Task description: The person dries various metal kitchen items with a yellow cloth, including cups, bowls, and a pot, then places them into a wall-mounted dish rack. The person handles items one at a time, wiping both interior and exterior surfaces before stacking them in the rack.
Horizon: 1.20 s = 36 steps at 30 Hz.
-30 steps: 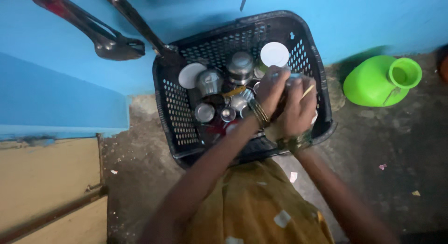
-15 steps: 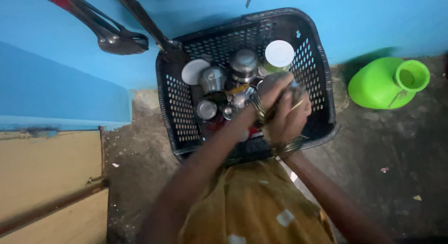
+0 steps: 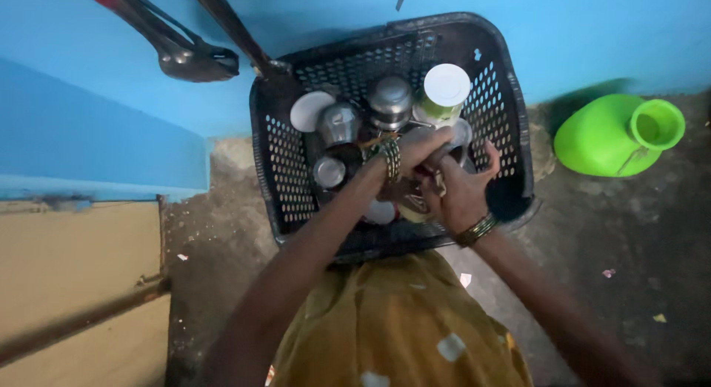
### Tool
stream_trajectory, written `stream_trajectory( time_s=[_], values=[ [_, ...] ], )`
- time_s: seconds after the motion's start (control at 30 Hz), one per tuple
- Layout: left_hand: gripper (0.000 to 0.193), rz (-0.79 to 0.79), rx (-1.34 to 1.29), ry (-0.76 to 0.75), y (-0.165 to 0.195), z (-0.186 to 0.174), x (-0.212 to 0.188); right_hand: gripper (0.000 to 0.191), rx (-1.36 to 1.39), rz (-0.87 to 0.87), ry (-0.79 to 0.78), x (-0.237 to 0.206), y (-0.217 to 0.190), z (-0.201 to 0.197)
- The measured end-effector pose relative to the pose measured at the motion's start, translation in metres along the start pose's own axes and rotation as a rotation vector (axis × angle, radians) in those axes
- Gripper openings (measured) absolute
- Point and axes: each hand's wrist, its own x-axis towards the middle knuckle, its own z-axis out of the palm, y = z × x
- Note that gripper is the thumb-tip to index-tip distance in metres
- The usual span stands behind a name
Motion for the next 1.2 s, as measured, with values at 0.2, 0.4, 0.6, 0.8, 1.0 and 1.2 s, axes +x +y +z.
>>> stream_trajectory(
  time_s=[0.2,0.4,0.6,0.8,1.0,1.2],
  values=[
    [0.049,0.903,0.451,0.128,-0.01,0.002,-0.005,0.022,0.502,0.379,0.22,0.012,0.035,0.004],
    [0.047,0.623,0.104,0.255,-0.011,0.027,-0.016,0.025,0.695,0.428,0.362,0.015,0.057,0.028],
    [0.046,0.353,0.297,0.416,-0.037,0.007,-0.008,0.016,0.709,0.525,0.386,0.022,0.067,0.017],
    [0.07,0.302,0.533,0.592,-0.077,-0.033,0.0,0.064,0.112,0.06,-0.181,-0.031,0.003,0.035],
    [0.056,0.317,0.437,0.603,-0.082,0.004,-0.052,0.104,-0.291,0.03,-0.202,-0.049,0.009,0.077],
    [0.041,0.438,0.688,0.612,-0.068,0.016,-0.071,0.043,0.322,0.395,-0.505,-0.029,0.058,0.062]
  ],
)
